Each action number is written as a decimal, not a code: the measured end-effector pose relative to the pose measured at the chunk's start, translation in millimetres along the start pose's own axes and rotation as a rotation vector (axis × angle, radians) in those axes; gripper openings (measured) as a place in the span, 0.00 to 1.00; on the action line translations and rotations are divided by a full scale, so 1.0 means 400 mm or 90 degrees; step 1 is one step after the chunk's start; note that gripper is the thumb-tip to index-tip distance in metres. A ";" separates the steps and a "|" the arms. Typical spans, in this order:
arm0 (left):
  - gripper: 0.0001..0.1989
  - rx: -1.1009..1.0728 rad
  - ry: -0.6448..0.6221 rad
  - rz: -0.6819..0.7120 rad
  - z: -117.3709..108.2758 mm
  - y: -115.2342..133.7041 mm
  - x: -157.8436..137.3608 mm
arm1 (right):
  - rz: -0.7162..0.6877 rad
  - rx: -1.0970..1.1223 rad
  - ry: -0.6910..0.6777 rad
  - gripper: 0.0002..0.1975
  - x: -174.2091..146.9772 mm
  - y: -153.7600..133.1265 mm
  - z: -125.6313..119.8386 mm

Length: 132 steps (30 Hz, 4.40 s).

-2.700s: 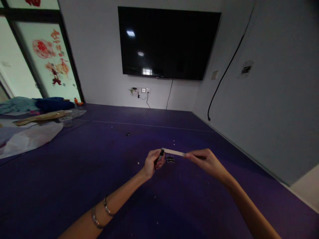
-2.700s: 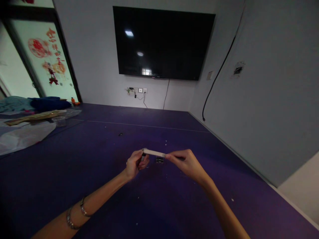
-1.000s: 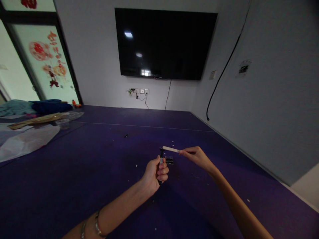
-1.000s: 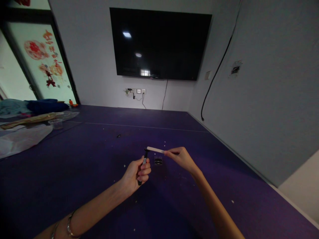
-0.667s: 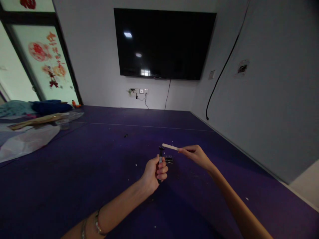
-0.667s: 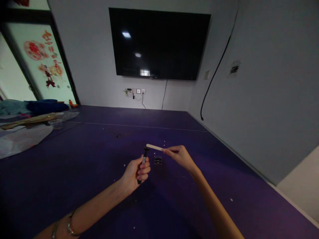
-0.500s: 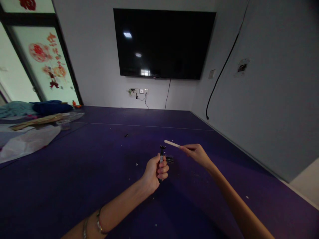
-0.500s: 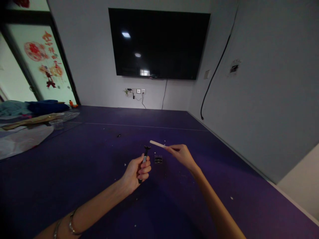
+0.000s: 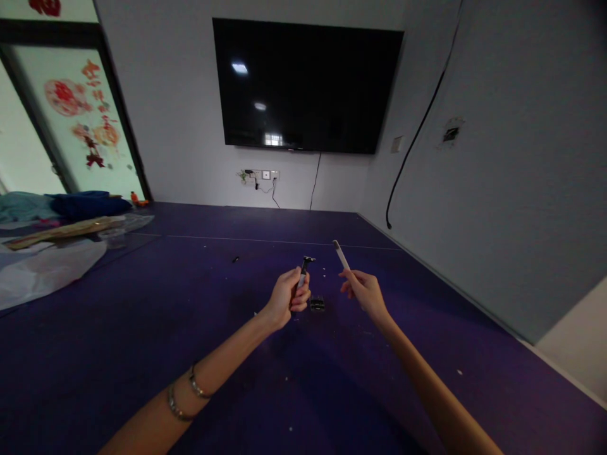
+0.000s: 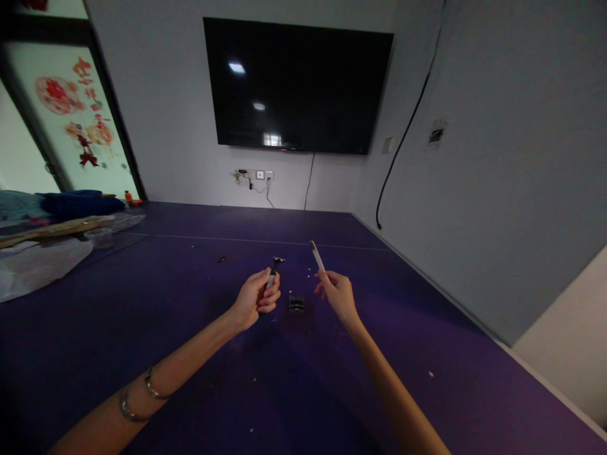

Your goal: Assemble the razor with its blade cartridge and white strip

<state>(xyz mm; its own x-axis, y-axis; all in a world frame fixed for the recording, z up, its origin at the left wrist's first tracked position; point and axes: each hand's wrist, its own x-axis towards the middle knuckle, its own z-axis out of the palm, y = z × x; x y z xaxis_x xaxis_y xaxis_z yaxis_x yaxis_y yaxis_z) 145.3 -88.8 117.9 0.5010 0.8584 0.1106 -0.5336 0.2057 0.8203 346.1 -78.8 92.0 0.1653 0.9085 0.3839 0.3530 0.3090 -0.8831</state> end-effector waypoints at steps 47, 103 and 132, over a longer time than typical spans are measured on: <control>0.14 -0.037 -0.004 0.033 -0.046 -0.016 0.010 | 0.050 -0.656 -0.185 0.24 -0.097 0.016 0.194; 0.12 0.077 0.071 0.103 -0.100 -0.056 0.010 | 0.043 0.000 -0.085 0.09 0.010 -0.049 0.085; 0.13 0.225 0.138 0.252 -0.063 -0.146 -0.022 | 0.034 0.212 -0.024 0.16 -0.009 -0.070 0.125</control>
<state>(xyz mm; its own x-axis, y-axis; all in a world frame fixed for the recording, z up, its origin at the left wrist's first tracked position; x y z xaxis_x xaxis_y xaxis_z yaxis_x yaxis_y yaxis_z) 155.0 -96.4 54.8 0.1381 0.9227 0.3600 -0.3736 -0.2881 0.8817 289.5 -76.7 101.9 0.1385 0.9341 0.3291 0.0238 0.3291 -0.9440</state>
